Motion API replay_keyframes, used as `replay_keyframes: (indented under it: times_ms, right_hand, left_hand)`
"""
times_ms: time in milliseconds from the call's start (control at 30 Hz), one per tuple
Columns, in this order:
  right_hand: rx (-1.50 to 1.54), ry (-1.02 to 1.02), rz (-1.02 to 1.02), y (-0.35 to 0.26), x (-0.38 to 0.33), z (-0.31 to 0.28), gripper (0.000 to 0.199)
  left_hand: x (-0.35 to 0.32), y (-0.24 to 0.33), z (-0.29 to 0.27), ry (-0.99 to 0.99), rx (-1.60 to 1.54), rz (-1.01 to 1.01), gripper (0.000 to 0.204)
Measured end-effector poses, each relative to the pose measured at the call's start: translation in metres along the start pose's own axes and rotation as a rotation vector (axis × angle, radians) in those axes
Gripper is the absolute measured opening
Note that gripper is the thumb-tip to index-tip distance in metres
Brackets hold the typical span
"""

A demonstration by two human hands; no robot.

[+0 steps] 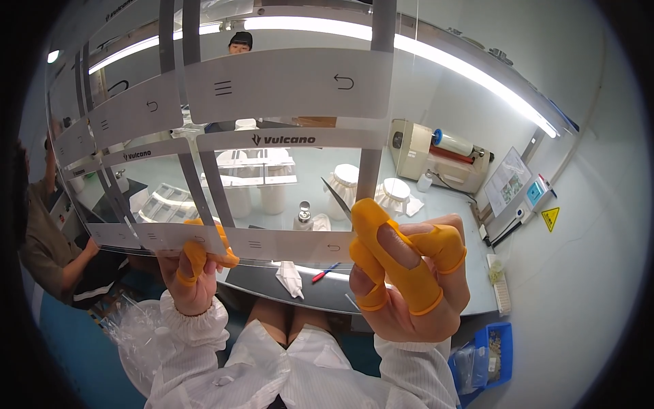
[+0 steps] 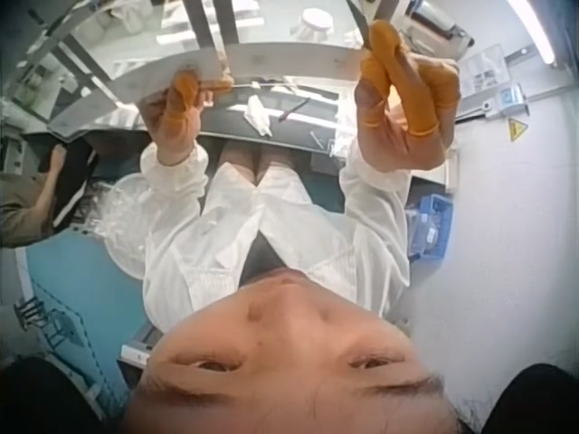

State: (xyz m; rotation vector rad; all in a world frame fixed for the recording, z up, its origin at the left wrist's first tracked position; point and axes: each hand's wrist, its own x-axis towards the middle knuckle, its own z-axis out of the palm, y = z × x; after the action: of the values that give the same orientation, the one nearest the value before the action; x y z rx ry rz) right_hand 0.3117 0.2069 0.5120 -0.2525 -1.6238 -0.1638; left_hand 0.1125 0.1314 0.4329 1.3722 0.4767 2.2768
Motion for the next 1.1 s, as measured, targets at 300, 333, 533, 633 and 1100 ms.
replay_keyframes:
  times_ms: [300, 333, 533, 633, 1100]
  right_hand:
    - [0.004, -0.017, -0.032, 0.003, 0.0, 0.001, 0.031]
    - [0.004, -0.017, -0.032, 0.002, 0.0, 0.0, 0.031]
    - [0.0, 0.008, -0.019, 0.003, -0.002, 0.0, 0.033]
    - [0.022, -0.08, -0.017, 0.003, -0.001, -0.003, 0.032]
    - [0.16, 0.251, 0.283, 0.037, -0.024, 0.017, 0.034]
  left_hand:
    - [0.002, 0.004, 0.004, 0.04, 0.139, -0.108, 0.046]
    - [0.002, 0.003, 0.005, 0.061, 0.148, -0.09, 0.046]
    - [0.002, 0.002, 0.005, 0.06, 0.141, -0.074, 0.043]
    - [0.001, 0.001, 0.003, 0.038, 0.12, -0.047, 0.041]
    - [0.001, -0.002, -0.017, 0.082, 0.214, -0.026, 0.03]
